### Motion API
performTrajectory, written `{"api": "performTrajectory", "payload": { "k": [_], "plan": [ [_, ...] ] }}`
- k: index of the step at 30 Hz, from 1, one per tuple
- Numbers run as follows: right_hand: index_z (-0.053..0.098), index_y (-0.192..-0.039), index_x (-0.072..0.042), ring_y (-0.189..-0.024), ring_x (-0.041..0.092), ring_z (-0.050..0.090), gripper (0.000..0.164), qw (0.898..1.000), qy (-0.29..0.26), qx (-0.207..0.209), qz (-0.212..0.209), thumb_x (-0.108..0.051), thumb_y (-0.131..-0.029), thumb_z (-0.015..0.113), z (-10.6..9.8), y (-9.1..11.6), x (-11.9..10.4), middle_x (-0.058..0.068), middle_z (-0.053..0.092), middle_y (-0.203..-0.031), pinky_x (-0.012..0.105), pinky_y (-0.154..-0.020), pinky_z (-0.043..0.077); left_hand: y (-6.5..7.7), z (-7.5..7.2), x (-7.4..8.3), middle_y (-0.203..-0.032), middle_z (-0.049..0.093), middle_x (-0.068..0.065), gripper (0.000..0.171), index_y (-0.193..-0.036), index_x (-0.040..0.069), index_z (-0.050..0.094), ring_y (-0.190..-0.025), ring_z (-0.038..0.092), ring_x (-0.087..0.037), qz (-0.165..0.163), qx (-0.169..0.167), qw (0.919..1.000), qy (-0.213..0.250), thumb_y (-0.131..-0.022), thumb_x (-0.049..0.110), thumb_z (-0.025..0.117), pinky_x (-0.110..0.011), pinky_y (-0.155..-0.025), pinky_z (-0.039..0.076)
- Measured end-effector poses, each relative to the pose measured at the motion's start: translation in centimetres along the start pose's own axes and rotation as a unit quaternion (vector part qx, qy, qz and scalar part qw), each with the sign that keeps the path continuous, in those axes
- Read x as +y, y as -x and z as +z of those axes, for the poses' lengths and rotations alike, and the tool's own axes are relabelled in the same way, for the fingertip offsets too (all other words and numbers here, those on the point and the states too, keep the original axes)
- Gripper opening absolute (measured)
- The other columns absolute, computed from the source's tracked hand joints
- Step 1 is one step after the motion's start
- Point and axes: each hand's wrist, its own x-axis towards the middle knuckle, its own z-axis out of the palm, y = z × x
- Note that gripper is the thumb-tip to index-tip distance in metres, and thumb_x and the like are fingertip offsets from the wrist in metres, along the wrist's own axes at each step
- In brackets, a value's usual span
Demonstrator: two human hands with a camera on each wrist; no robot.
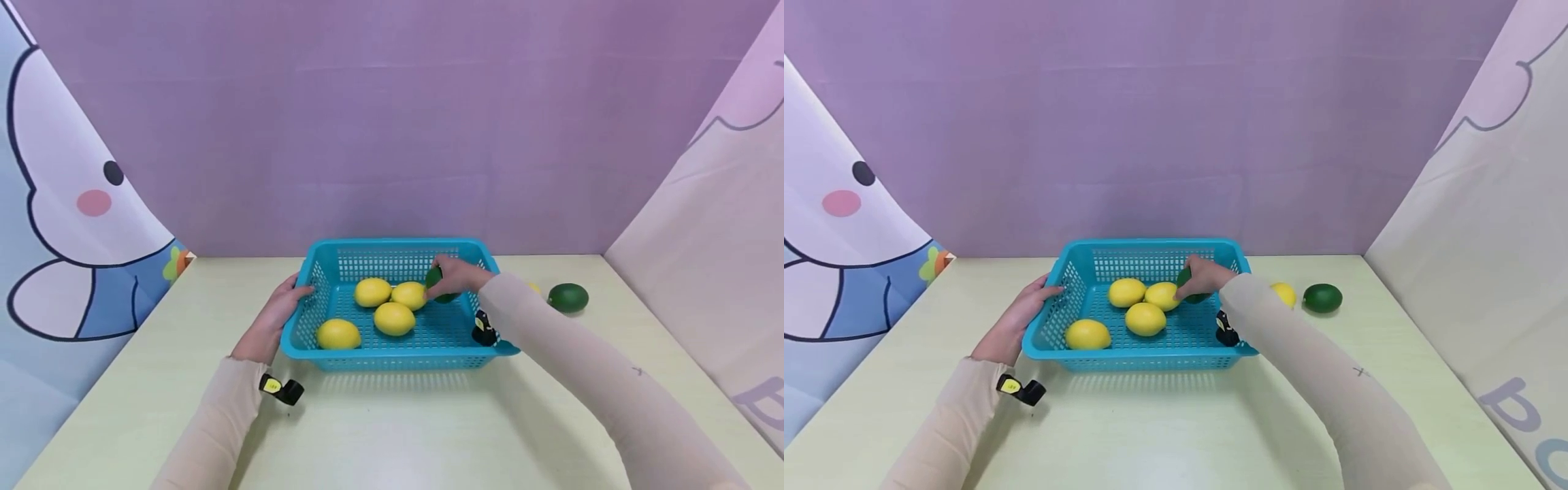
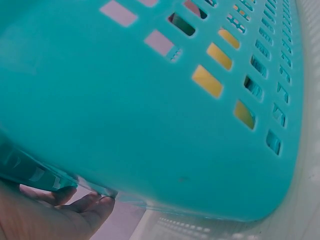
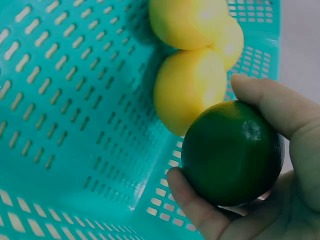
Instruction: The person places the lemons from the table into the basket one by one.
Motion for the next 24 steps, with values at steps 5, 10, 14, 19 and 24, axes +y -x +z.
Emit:
{"api": "performTrajectory", "payload": {
  "k": [5, 10, 14, 19, 24],
  "plan": [
    [0.038, -0.133, -0.004, -0.101, 0.026, 0.052, 0.068, 0.999, 0.014, -0.015, 0.026, -0.03, -0.081, 0.073, 0.8, -0.3, 0.8, 0.014, 0.051, -0.119, 0.036, -0.081, 0.051, -0.2, 0.4, -0.1, -0.154, 0.019, -0.018, 0.059, -0.152, 0.009, 0.009, -0.138, 0.025, -0.038, -0.002, -0.009, 0.9999, 0.007, -0.1, 0.011, 0.037, -0.053, -0.108, 0.028],
    [0.036, -0.136, -0.003, -0.107, 0.027, 0.05, 0.073, 0.997, 0.041, -0.033, 0.048, -0.03, -0.08, 0.074, 1.5, -0.4, 1.4, 0.015, 0.048, -0.127, 0.041, -0.089, 0.047, -0.4, 0.7, -0.2, -0.153, 0.021, -0.018, 0.058, -0.152, 0.01, 0.011, -0.137, 0.027, -0.039, -0.005, -0.008, 0.9999, 0.005, -0.1, 0.011, 0.037, -0.054, -0.107, 0.029],
    [0.038, -0.133, -0.004, -0.108, 0.027, 0.047, 0.071, 0.996, 0.057, -0.049, 0.046, -0.029, -0.079, 0.075, 1.9, -0.4, 1.5, 0.014, 0.047, -0.128, 0.042, -0.093, 0.044, -0.5, 0.5, -0.3, -0.153, 0.021, -0.018, 0.058, -0.152, 0.009, 0.011, -0.137, 0.027, -0.039, -0.005, -0.004, 1.0, 0.003, -0.1, 0.011, 0.037, -0.053, -0.107, 0.029],
    [0.042, -0.126, -0.006, -0.098, 0.024, 0.049, 0.063, 0.995, 0.069, -0.063, 0.044, -0.028, -0.078, 0.076, 2.2, -0.3, 1.4, 0.01, 0.051, -0.113, 0.038, -0.085, 0.046, -0.3, 0.3, -0.3, -0.153, 0.022, -0.017, 0.058, -0.152, 0.009, 0.012, -0.137, 0.028, -0.038, -0.007, 0.003, 1.0, -0.001, -0.1, 0.011, 0.038, -0.053, -0.107, 0.031],
    [0.045, -0.122, -0.009, -0.096, 0.023, 0.049, 0.059, 0.992, 0.089, -0.071, 0.057, -0.03, -0.077, 0.077, 2.3, -0.5, 1.1, 0.008, 0.052, -0.107, 0.038, -0.084, 0.046, -0.1, 0.0, -0.4, -0.153, 0.022, -0.017, 0.059, -0.152, 0.008, 0.011, -0.137, 0.029, -0.038, -0.001, 0.007, 1.0, -0.001, -0.099, 0.012, 0.038, -0.053, -0.106, 0.031]
  ]
}}
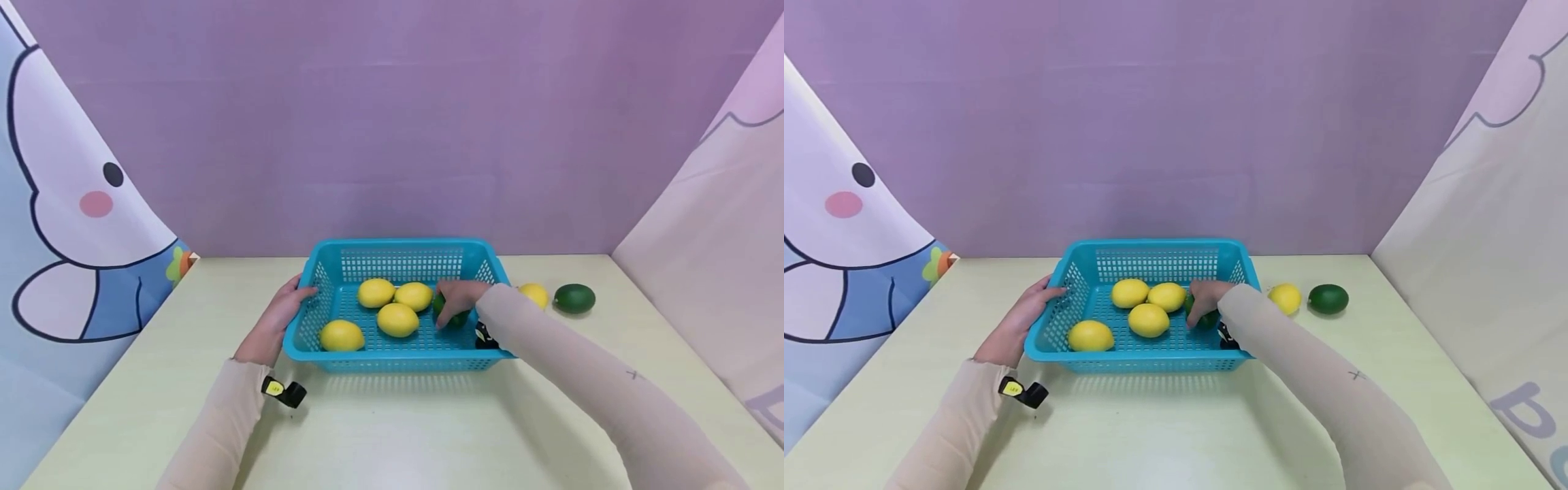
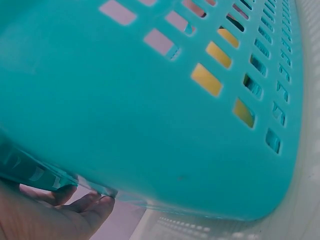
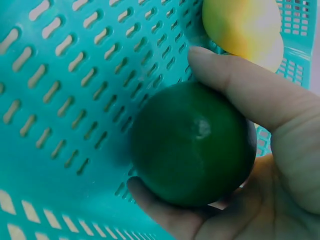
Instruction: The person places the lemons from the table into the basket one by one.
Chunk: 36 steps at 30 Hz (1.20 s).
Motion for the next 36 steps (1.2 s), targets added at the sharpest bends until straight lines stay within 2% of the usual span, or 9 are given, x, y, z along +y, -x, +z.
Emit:
{"api": "performTrajectory", "payload": {
  "k": [7, 13, 20, 23, 28, 33, 36],
  "plan": [
    [0.043, -0.126, -0.01, -0.098, 0.024, 0.049, 0.064, 1.0, 0.0, -0.011, 0.016, -0.031, -0.076, 0.077, 0.14, 0.07, -0.21, 0.009, 0.052, -0.11, 0.04, -0.084, 0.049, 0.31, -0.09, 0.15, -0.153, 0.022, -0.018, 0.059, -0.152, 0.008, 0.01, -0.137, 0.028, -0.039, 0.003, -0.005, 0.9999, 0.009, -0.1, 0.011, 0.038, -0.053, -0.107, 0.031],
    [0.04, -0.134, -0.009, -0.106, 0.025, 0.049, 0.07, 1.0, 0.001, -0.019, 0.013, -0.03, -0.078, 0.076, 0.15, 0.24, -0.47, 0.011, 0.05, -0.122, 0.044, -0.09, 0.047, 0.48, 0.0, 0.21, -0.153, 0.022, -0.018, 0.059, -0.152, 0.009, 0.01, -0.137, 0.028, -0.038, 0.003, -0.007, 0.9999, 0.011, -0.1, 0.011, 0.037, -0.052, -0.107, 0.03],
    [0.042, -0.13, -0.011, -0.104, 0.025, 0.05, 0.066, 1.0, -0.019, -0.022, 0.008, -0.029, -0.077, 0.077, 0.18, 0.02, -0.18, 0.01, 0.05, -0.118, 0.04, -0.082, 0.051, 0.41, 0.07, 0.32, -0.154, 0.02, -0.018, 0.059, -0.152, 0.009, 0.01, -0.137, 0.027, -0.039, 0.005, -0.013, 0.9998, 0.016, -0.1, 0.012, 0.038, -0.053, -0.107, 0.03],
    [0.041, -0.133, -0.01, -0.107, 0.025, 0.049, 0.068, 1.0, -0.019, -0.023, 0.006, -0.029, -0.078, 0.076, 0.25, -0.02, -0.07, 0.011, 0.049, -0.123, 0.04, -0.081, 0.051, 0.34, 0.06, 0.27, -0.153, 0.021, -0.018, 0.059, -0.152, 0.008, 0.01, -0.137, 0.028, -0.039, 0.004, -0.011, 0.9999, 0.012, -0.1, 0.011, 0.037, -0.052, -0.107, 0.031],
    [0.032, -0.144, -0.009, -0.121, 0.029, 0.044, 0.078, 0.999, -0.023, -0.03, 0.0, -0.029, -0.081, 0.073, 0.21, 0.18, -0.24, 0.014, 0.039, -0.142, 0.044, -0.089, 0.049, 0.29, 0.07, 0.23, -0.152, 0.023, -0.018, 0.058, -0.151, 0.008, 0.012, -0.136, 0.03, -0.038, -0.001, -0.005, 1.0, 0.006, -0.1, 0.012, 0.038, -0.051, -0.106, 0.032],
    [0.029, -0.146, -0.009, -0.127, 0.032, 0.04, 0.078, 0.999, -0.018, -0.025, -0.01, -0.03, -0.083, 0.072, 0.05, 0.43, -0.38, 0.015, 0.033, -0.148, 0.048, -0.095, 0.045, 0.35, 0.0, 0.31, -0.153, 0.022, -0.019, 0.058, -0.151, 0.007, 0.011, -0.137, 0.028, -0.039, 0.0, -0.005, 1.0, 0.007, -0.1, 0.012, 0.037, -0.052, -0.107, 0.03],
    [0.031, -0.145, -0.01, -0.132, 0.033, 0.035, 0.077, 1.0, 0.002, -0.017, -0.017, -0.033, -0.083, 0.071, -0.22, 0.63, -0.35, 0.014, 0.031, -0.149, 0.05, -0.101, 0.039, 0.35, 0.0, 0.37, -0.153, 0.021, -0.019, 0.058, -0.151, 0.007, 0.01, -0.137, 0.028, -0.039, 0.003, -0.009, 0.9999, 0.006, -0.1, 0.011, 0.037, -0.053, -0.107, 0.03]
  ]
}}
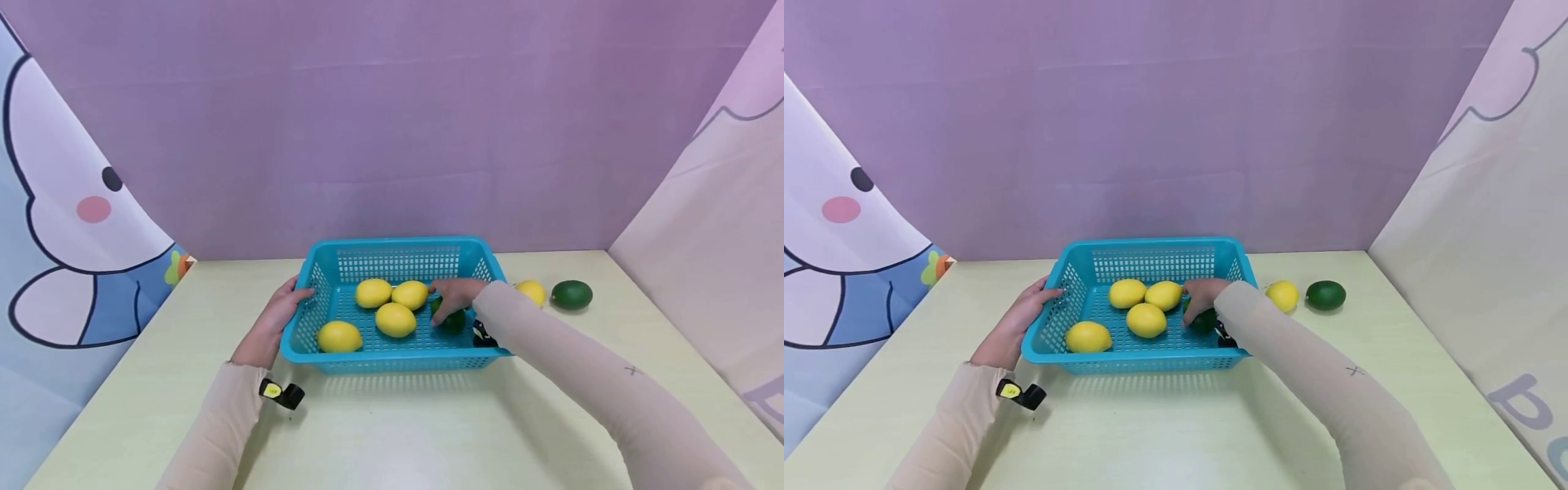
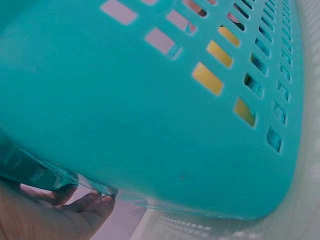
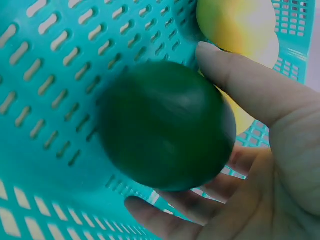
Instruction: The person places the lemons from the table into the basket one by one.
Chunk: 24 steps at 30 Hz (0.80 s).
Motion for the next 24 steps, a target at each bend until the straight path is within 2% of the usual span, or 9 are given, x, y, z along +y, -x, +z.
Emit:
{"api": "performTrajectory", "payload": {
  "k": [4, 10, 16, 24],
  "plan": [
    [0.03, -0.146, -0.01, -0.136, 0.033, 0.03, 0.077, 1.0, 0.028, -0.001, -0.012, -0.037, -0.085, 0.068, -0.5, 0.2, -0.1, 0.015, 0.029, -0.151, 0.052, -0.107, 0.031, 0.0, -0.1, -0.1, -0.153, 0.02, -0.019, 0.058, -0.152, 0.008, 0.01, -0.137, 0.027, -0.039, 0.001, -0.003, 1.0, 0.0, -0.1, 0.011, 0.037, -0.053, -0.107, 0.03],
    [0.029, -0.146, -0.009, -0.125, 0.03, 0.045, 0.075, 0.999, 0.05, -0.003, -0.018, -0.041, -0.087, 0.064, -1.5, 0.8, 0.1, 0.016, 0.045, -0.139, 0.049, -0.101, 0.039, 0.1, -0.1, 0.0, -0.154, 0.02, -0.018, 0.058, -0.152, 0.007, 0.011, -0.138, 0.026, -0.039, 0.012, -0.002, 0.9999, -0.006, -0.1, 0.011, 0.037, -0.053, -0.107, 0.029],
    [0.03, -0.145, -0.01, -0.123, 0.031, 0.045, 0.071, 0.999, 0.043, -0.004, -0.018, -0.042, -0.089, 0.061, -2.9, 1.7, 0.3, 0.017, 0.046, -0.137, 0.049, -0.099, 0.041, 0.0, 0.0, 0.0, -0.154, 0.018, -0.019, 0.058, -0.152, 0.007, 0.01, -0.138, 0.025, -0.04, 0.016, -0.007, 0.9998, -0.004, -0.1, 0.01, 0.036, -0.053, -0.107, 0.029],
    [0.028, -0.146, -0.012, -0.127, 0.033, 0.041, 0.072, 0.999, 0.021, 0.001, -0.042, -0.045, -0.09, 0.057, -5.5, 3.5, 0.8, 0.017, 0.042, -0.141, 0.053, -0.101, 0.038, 0.0, -0.1, 0.0, -0.154, 0.017, -0.019, 0.059, -0.152, 0.008, 0.008, -0.138, 0.024, -0.04, 0.015, -0.009, 0.9998, -0.004, -0.1, 0.011, 0.037, -0.054, -0.107, 0.028]
  ]
}}
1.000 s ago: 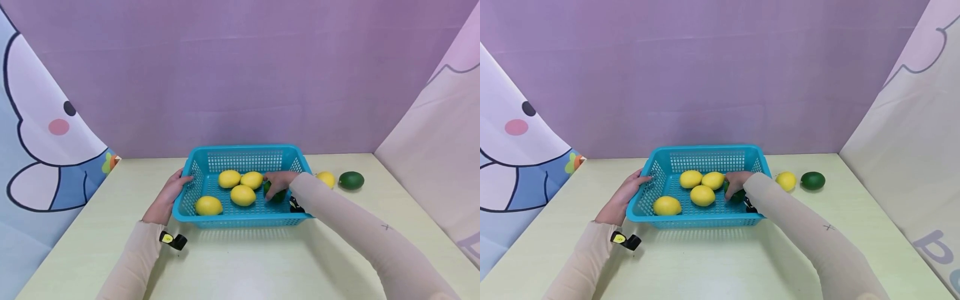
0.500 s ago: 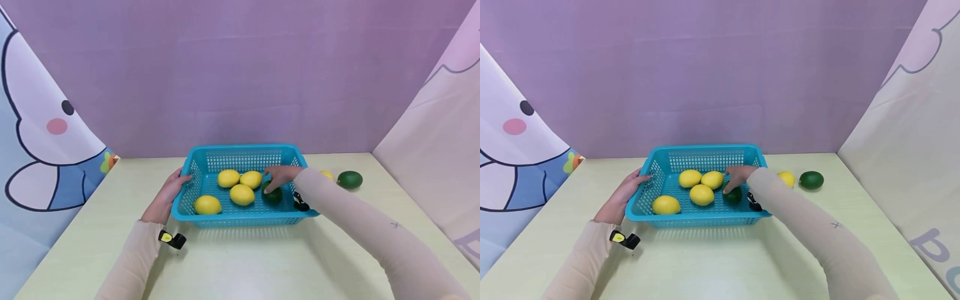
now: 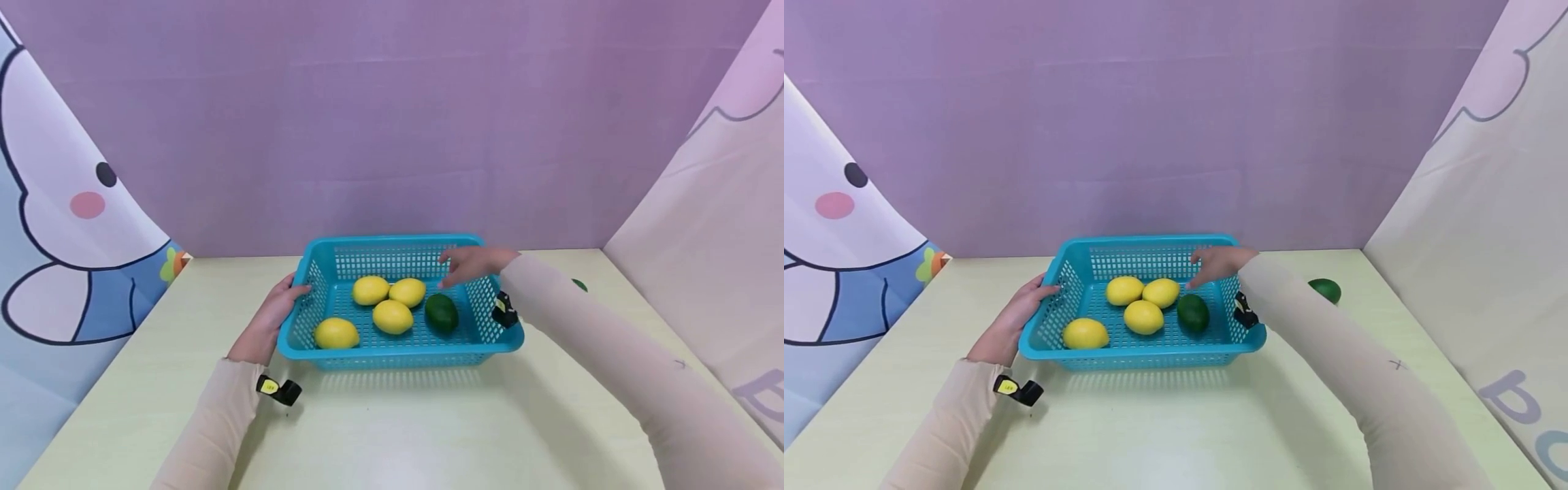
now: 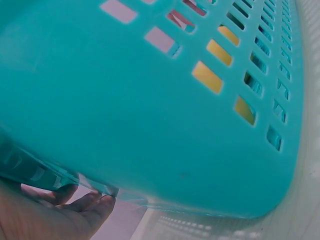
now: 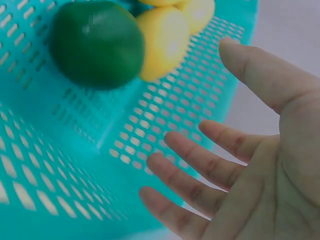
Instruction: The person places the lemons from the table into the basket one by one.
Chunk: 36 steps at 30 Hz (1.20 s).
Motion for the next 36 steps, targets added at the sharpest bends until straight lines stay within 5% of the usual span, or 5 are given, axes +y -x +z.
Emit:
{"api": "performTrajectory", "payload": {
  "k": [19, 36],
  "plan": [
    [0.028, -0.142, -0.008, -0.128, 0.043, 0.036, 0.06, 0.99, -0.092, 0.111, 0.001, -0.039, -0.095, 0.05, -4.0, 4.0, 5.0, 0.023, 0.037, -0.142, 0.064, -0.098, 0.034, -0.1, -0.1, 0.0, -0.152, 0.021, -0.022, 0.057, -0.151, 0.005, 0.011, -0.136, 0.028, -0.041, 0.002, 0.01, 0.9999, -0.011, -0.1, 0.01, 0.036, -0.054, -0.106, 0.03],
    [0.022, -0.144, 0.002, -0.127, 0.048, 0.034, 0.061, 0.978, -0.168, 0.122, -0.012, -0.034, -0.099, 0.043, -4.3, 5.8, 11.7, 0.031, 0.03, -0.143, 0.059, -0.099, 0.036, 0.0, 0.1, 0.2, -0.153, 0.021, -0.019, 0.057, -0.152, 0.009, 0.012, -0.137, 0.027, -0.04, -0.006, 0.014, 0.9999, -0.006, -0.1, 0.012, 0.036, -0.055, -0.106, 0.03]
  ]
}}
